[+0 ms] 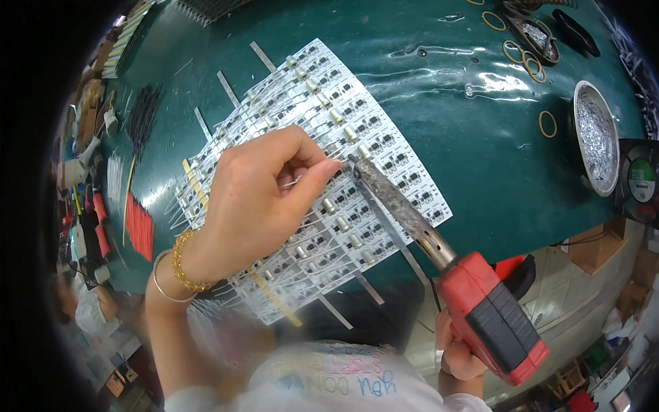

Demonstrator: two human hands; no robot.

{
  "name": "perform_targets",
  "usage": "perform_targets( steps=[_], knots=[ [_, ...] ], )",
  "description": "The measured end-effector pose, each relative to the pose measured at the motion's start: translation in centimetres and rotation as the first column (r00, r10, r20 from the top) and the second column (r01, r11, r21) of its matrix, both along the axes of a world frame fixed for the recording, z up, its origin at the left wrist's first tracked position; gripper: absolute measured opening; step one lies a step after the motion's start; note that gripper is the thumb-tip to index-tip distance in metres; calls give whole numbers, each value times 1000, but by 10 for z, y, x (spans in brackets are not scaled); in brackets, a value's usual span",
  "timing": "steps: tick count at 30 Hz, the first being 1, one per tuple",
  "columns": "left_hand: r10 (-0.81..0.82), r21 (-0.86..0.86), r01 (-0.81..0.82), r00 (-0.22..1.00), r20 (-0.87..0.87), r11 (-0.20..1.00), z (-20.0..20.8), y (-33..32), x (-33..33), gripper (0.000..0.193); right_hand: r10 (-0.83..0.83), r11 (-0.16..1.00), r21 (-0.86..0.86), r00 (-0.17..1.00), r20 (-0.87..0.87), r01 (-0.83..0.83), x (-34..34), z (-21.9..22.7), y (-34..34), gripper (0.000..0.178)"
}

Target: The person uses a soldering iron to attach small white wires to a grid of LED modules on a circuit board. They repeatedly pick up wires, position them on the board, and apply heat to secure them. The task involves precise hand movements and tool manipulation.

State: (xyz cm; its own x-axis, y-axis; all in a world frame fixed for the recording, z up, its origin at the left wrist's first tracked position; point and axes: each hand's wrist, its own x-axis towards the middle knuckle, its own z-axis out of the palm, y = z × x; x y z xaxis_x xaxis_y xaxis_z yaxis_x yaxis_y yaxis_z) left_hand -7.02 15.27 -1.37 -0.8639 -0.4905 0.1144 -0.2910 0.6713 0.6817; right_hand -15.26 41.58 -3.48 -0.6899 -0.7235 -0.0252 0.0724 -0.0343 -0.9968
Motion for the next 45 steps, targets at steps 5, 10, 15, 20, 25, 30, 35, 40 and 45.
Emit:
perform_targets(
  steps=[5, 10, 15, 20, 25, 30, 35, 40, 45],
  knots=[
    [12, 6, -12, 1000, 0, 1000, 0, 1, -1, 12, -61, 997, 35, 987, -150, 67, 3, -11, 10, 68],
    [16, 14, -16, 1000, 13, 1000, -1, 1, 0, 13, -51, 999, -17, 999, -7, 50, 4, 7, -5, 69],
    [17, 2, -17, 1000, 12, 1000, -1, 1, -1, 11, -21, 1000, -12, 1000, -6, 21, 1, 6, -3, 71],
    [-50, -340, 1, 990, -135, 940, 12, -6, 4, 6, -26, 998, -60, 1000, -12, 25, 0, 5, -3, 73],
    [-62, -240, 30, 990, -129, 970, 16, 0, 5, 5, -115, 993, -32, 993, 4, 115, 7, 2, 5, 75],
    [-69, -121, 70, 998, 13, 990, 7, 5, 3, 9, -117, 993, -30, 993, 1, 117, 8, 2, 9, 76],
    [-48, -111, 50, 999, 17, 993, 0, 4, 1, 12, -102, 995, -25, 995, -19, 102, 11, 0, 6, 76],
    [-40, -108, 43, 999, 24, 993, -1, 4, 2, 14, -14, 1000, 10, 1000, 9, 14, 5, -3, 9, 71],
    [-37, -80, 39, 999, 30, 996, -1, 4, 0, 16, -37, 999, -2, 999, -21, 37, 4, -3, 5, 70]
  ],
)
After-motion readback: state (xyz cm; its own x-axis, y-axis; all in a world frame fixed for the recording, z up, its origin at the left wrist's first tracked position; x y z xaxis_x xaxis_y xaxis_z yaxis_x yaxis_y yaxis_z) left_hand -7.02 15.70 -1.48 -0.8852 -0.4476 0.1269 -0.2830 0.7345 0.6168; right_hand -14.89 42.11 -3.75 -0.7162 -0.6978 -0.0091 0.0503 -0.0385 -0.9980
